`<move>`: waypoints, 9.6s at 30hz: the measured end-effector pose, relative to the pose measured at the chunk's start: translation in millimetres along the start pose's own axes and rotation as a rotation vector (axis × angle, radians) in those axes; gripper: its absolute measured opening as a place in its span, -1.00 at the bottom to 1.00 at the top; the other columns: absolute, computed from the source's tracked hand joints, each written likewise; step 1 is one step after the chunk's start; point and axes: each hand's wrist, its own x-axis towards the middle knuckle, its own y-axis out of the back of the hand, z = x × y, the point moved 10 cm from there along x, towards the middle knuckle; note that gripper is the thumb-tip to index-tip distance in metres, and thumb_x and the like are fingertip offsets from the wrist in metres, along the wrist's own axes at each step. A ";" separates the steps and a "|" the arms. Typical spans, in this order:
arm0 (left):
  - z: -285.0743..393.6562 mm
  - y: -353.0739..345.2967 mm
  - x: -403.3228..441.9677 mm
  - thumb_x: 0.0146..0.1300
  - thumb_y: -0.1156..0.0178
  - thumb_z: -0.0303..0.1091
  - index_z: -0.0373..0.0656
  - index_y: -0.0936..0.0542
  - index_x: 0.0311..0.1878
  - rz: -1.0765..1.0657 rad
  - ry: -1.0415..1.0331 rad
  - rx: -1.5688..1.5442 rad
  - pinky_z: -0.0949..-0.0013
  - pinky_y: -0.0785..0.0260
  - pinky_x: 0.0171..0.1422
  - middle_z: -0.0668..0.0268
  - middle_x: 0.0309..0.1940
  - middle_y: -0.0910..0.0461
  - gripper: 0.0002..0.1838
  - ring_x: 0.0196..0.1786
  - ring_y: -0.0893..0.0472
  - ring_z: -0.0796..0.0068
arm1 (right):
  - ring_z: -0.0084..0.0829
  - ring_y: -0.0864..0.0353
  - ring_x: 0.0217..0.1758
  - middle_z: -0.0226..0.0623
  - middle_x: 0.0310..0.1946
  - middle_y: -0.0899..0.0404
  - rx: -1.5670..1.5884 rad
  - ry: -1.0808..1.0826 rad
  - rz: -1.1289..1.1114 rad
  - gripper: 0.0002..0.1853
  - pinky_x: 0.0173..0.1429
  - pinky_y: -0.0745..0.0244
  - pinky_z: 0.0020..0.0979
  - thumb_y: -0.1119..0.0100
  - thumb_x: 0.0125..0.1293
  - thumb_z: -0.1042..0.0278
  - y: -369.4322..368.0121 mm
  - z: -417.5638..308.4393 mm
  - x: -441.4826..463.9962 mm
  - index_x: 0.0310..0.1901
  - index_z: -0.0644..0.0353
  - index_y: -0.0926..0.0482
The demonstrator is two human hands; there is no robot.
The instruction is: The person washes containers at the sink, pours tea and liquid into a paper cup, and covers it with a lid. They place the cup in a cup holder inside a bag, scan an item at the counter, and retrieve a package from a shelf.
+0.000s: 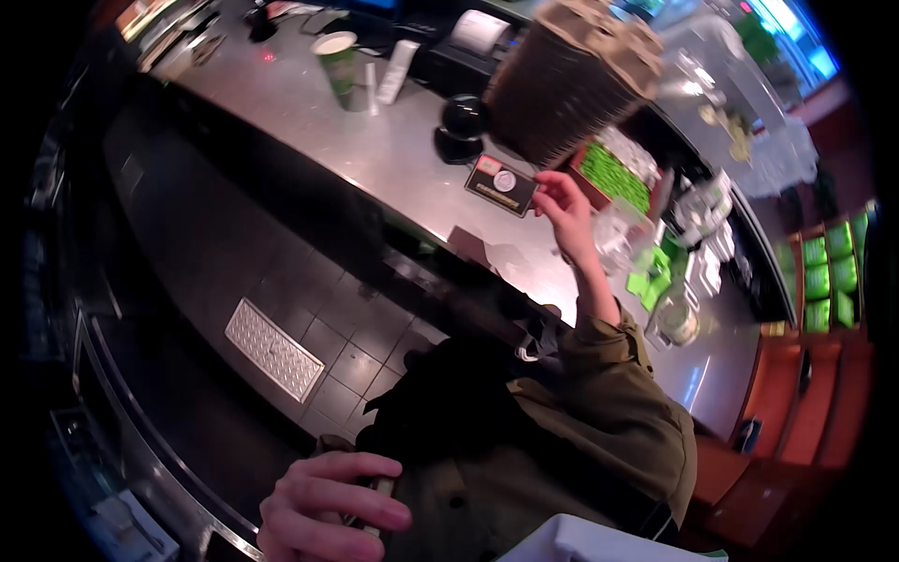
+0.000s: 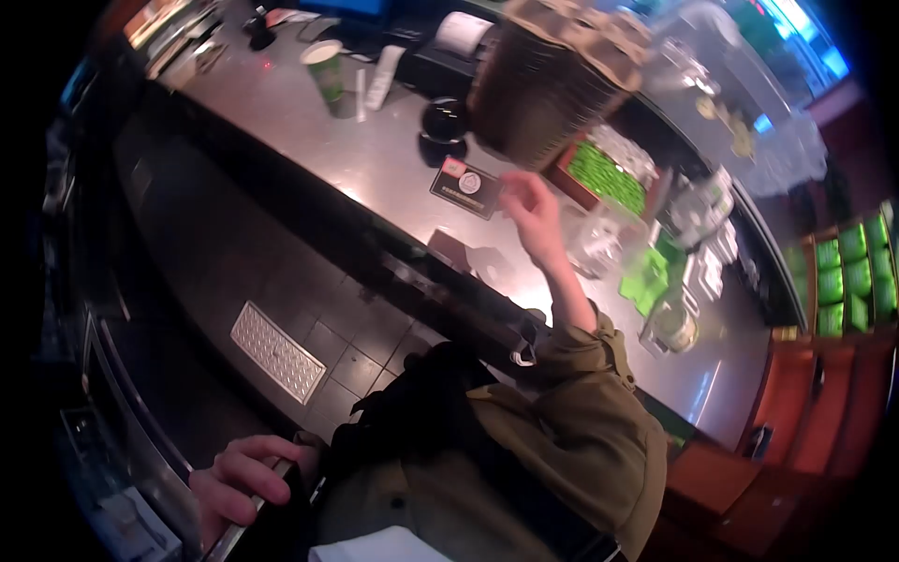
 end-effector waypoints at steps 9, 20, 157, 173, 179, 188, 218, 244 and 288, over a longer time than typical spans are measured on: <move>-6.7 117.8 60.5 0.30 0.19 -0.06 -0.19 -0.38 -0.27 0.076 -0.004 0.012 -0.07 -0.28 0.03 0.06 -0.38 -0.46 -0.64 -0.21 -0.47 0.16 | -0.65 -0.44 -0.42 -0.42 -0.43 -0.48 -0.304 -0.014 0.104 -0.78 -0.37 -0.35 -0.61 0.01 0.14 0.57 -131.2 150.3 101.8 -0.13 0.29 -0.41; -46.5 199.9 237.5 0.23 0.08 0.08 -0.23 -0.38 -0.22 -0.268 -0.032 -0.076 -0.14 -0.29 -0.04 0.22 -0.21 -0.44 -0.53 -0.22 -0.48 0.16 | -0.09 -0.48 -0.20 -0.03 -0.25 -0.46 -0.812 0.020 0.396 -0.76 -0.08 -0.40 -0.29 0.03 0.08 0.59 -169.3 145.5 150.4 -0.16 0.31 -0.41; -85.7 325.5 461.4 0.27 0.05 -0.24 0.08 -0.52 -0.06 -0.837 -0.440 -0.710 -0.20 -0.27 -0.17 0.33 -0.17 -0.29 -0.77 -0.19 -0.43 0.22 | -0.06 -0.14 0.22 0.00 0.14 -0.15 -1.257 0.068 1.107 -0.15 0.21 -0.14 -0.23 -0.36 -0.08 0.28 -174.7 21.9 104.3 0.23 0.30 -0.11; -154.0 304.7 445.9 0.22 -0.04 -0.06 0.03 -0.39 -0.14 -1.137 0.253 -0.747 0.01 -0.15 0.16 0.15 -0.17 -0.43 -0.74 0.08 -0.31 -0.10 | -0.03 -0.19 0.17 -0.01 0.12 -0.12 -1.154 -0.193 0.644 0.05 0.22 -0.19 -0.23 -0.48 -0.35 0.15 -99.6 65.0 151.3 0.24 0.11 -0.05; -151.5 312.1 450.3 0.22 -0.04 -0.06 0.03 -0.38 -0.11 -1.080 0.164 -0.872 -0.01 -0.12 0.18 0.10 -0.16 -0.42 -0.72 0.07 -0.32 -0.10 | -0.17 -0.27 0.13 -0.07 0.05 -0.22 -0.881 -0.110 0.802 -0.06 0.19 -0.21 -0.30 -0.44 -0.33 0.16 -90.0 74.0 154.5 0.14 0.26 -0.15; -150.4 325.1 448.4 0.24 -0.03 -0.07 0.04 -0.39 -0.10 -1.038 0.126 -0.835 -0.11 -0.07 0.20 0.13 -0.16 -0.41 -0.74 0.11 -0.29 -0.08 | -0.23 -0.37 0.06 -0.18 -0.01 -0.32 -1.383 0.152 0.926 -0.18 0.12 -0.30 -0.33 -0.44 -0.26 0.18 -132.3 -85.6 174.0 0.12 0.09 -0.27; -165.1 331.4 451.1 0.22 -0.07 -0.27 0.04 -0.41 -0.20 -0.956 0.408 -0.625 -0.19 -0.04 0.28 0.26 -0.16 -0.46 -0.89 0.16 -0.29 -0.04 | -0.43 -0.37 0.00 -0.24 -0.03 -0.36 -0.122 -0.593 0.425 -0.34 0.06 -0.28 -0.47 -0.17 0.02 0.14 -224.8 70.7 210.1 0.16 0.21 -0.23; -307.9 381.3 481.3 0.22 0.12 0.16 -0.16 -0.05 0.32 -0.289 0.607 -0.801 -0.27 -0.12 0.19 0.00 0.28 -0.06 -0.25 0.30 -0.10 -0.08 | -0.34 -0.29 0.14 -0.21 0.12 -0.24 0.152 -0.935 0.316 -0.20 -0.01 -0.37 -0.27 -0.14 -0.01 -0.18 -264.4 163.4 235.6 0.18 0.14 -0.18; -404.2 368.2 449.9 0.10 -0.09 -0.55 -0.35 -0.39 -0.04 -0.341 -0.091 0.545 0.20 -0.16 0.17 0.03 -0.02 -0.35 -0.68 0.09 -0.33 0.14 | -0.42 -0.39 0.02 -0.24 -0.03 -0.39 -0.829 -0.445 0.840 -0.31 0.13 -0.25 -0.44 -0.33 -0.07 0.30 -136.0 12.5 133.0 0.15 0.15 -0.27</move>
